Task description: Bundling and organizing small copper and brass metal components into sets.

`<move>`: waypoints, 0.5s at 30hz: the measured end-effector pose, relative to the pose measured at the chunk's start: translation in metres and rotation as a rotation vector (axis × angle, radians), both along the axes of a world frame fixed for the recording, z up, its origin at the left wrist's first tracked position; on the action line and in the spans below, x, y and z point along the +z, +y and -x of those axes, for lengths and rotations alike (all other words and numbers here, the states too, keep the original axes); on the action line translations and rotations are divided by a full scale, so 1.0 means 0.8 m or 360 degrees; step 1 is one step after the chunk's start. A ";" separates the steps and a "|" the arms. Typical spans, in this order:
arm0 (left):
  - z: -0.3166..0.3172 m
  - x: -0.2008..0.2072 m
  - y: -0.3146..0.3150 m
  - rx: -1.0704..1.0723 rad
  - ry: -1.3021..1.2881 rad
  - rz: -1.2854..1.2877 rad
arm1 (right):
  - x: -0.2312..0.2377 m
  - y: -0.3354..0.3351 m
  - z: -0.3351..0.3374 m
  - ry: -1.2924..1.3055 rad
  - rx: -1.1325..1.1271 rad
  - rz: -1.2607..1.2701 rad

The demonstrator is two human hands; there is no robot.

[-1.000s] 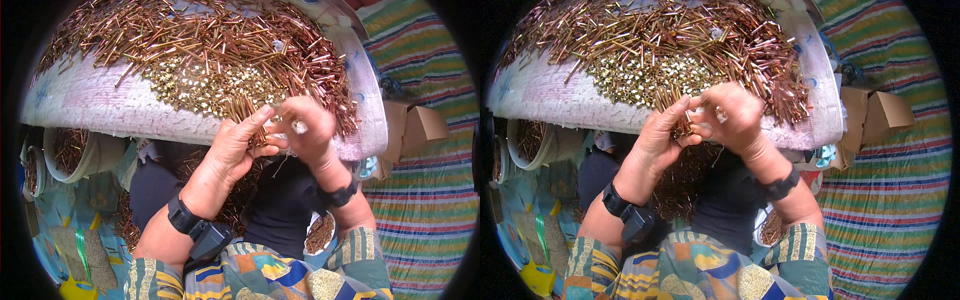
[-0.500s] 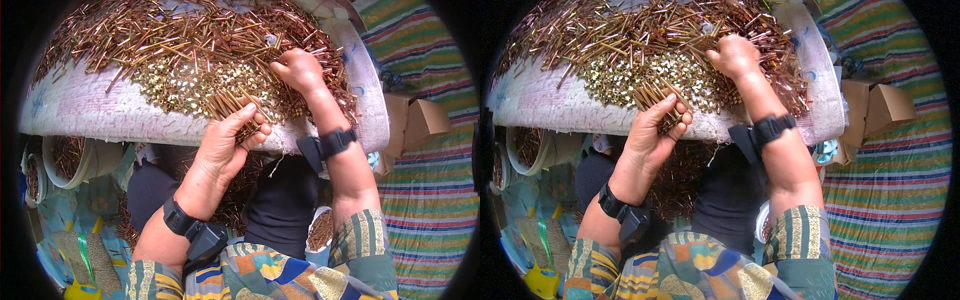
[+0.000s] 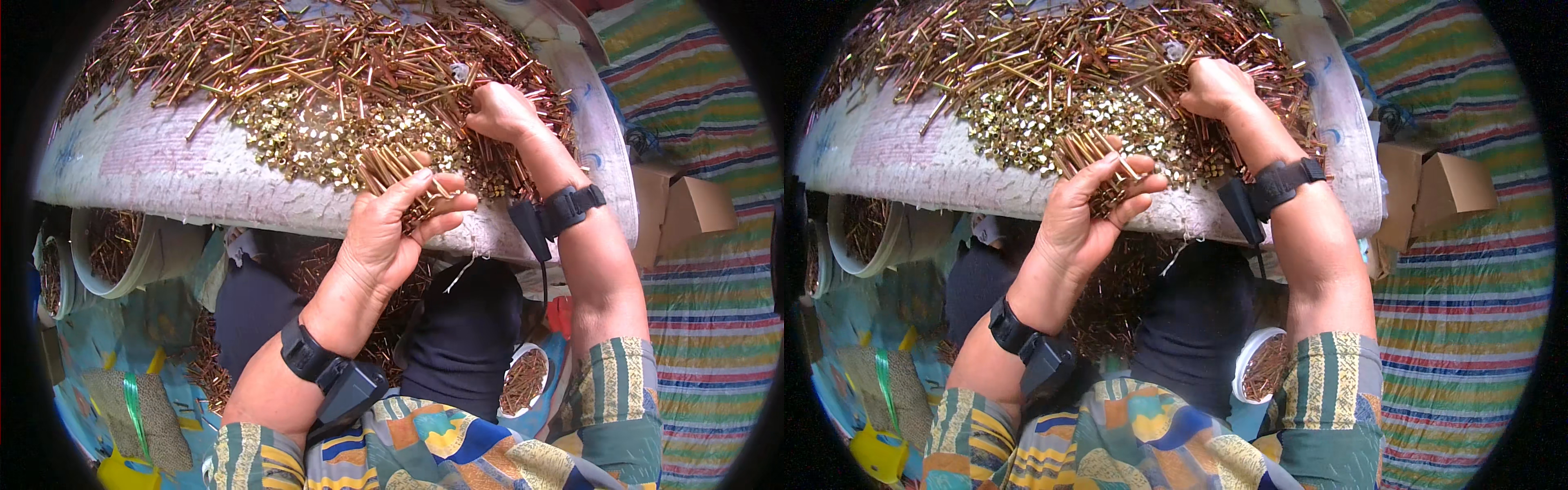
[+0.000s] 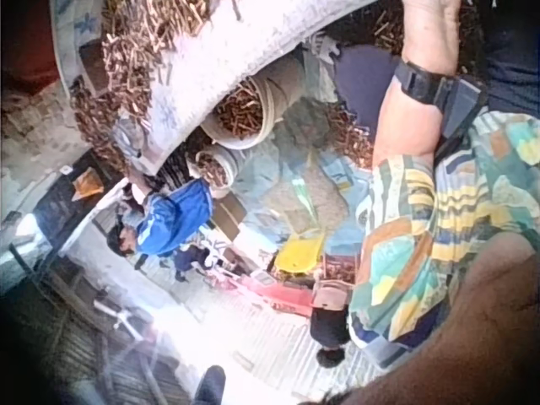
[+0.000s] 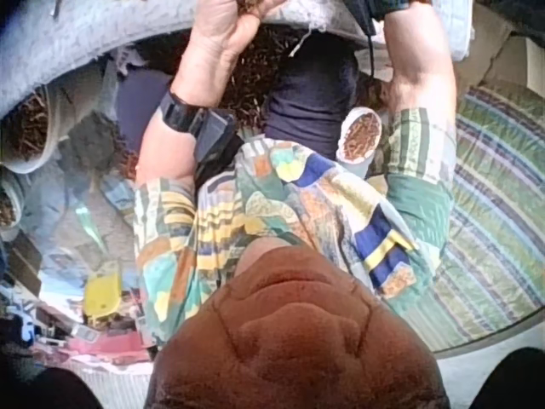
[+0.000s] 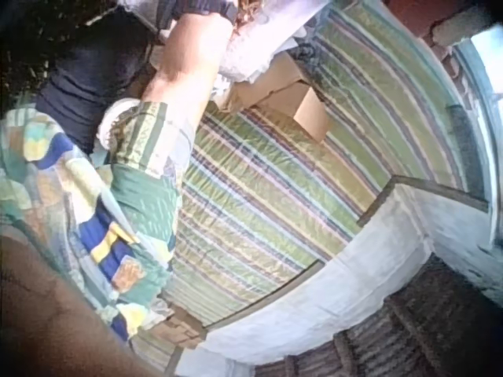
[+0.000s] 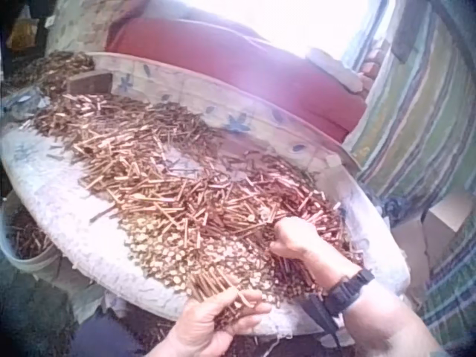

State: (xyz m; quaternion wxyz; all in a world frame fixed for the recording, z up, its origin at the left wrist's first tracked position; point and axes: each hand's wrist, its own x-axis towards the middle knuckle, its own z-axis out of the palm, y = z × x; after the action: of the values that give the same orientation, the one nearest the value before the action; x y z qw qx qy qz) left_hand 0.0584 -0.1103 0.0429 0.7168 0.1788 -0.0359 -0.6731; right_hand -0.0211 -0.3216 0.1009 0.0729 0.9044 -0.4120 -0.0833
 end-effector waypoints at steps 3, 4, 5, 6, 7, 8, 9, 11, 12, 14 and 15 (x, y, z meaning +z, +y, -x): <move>0.000 -0.002 0.000 0.0014 0.0057 0.0091 | -0.008 -0.002 0.003 -0.0031 0.0050 -0.0023; -0.001 -0.004 -0.001 0.0012 0.0057 0.0093 | -0.012 -0.001 0.001 -0.0094 0.0065 0.0004; -0.001 -0.008 -0.002 0.0016 0.0052 0.0071 | -0.014 -0.003 -0.002 -0.0094 0.0040 -0.0031; -0.001 -0.010 -0.003 0.0020 0.0048 0.0049 | -0.012 -0.006 -0.001 -0.0095 0.0037 -0.0030; 0.002 -0.005 -0.004 0.0042 0.0061 -0.0006 | -0.008 -0.008 0.001 -0.0076 0.0033 -0.0080; 0.003 -0.006 -0.005 0.0035 0.0064 -0.0010 | -0.005 -0.011 0.004 -0.0058 0.0027 -0.0129; 0.003 -0.008 -0.007 0.0017 0.0049 0.0003 | -0.004 -0.024 0.015 -0.0260 0.0050 -0.0152; 0.003 -0.004 -0.008 0.0016 -0.0007 0.0004 | 0.012 -0.028 0.032 -0.0679 0.0049 -0.0118; 0.003 -0.002 -0.008 0.0010 -0.0005 0.0001 | 0.017 -0.031 0.038 -0.0872 0.0047 -0.0063; 0.000 -0.003 -0.006 0.0015 -0.0060 -0.0054 | 0.024 -0.006 0.043 -0.1578 0.0025 -0.0353; 0.000 -0.003 -0.005 0.0038 -0.0085 -0.0103 | 0.019 0.015 0.042 -0.1829 0.0205 -0.0298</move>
State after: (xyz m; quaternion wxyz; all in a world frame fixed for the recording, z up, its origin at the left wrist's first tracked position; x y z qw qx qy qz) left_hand 0.0581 -0.1140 0.0407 0.7174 0.2203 -0.0311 -0.6602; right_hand -0.0549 -0.3097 0.1162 -0.2376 0.8303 -0.3205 0.3891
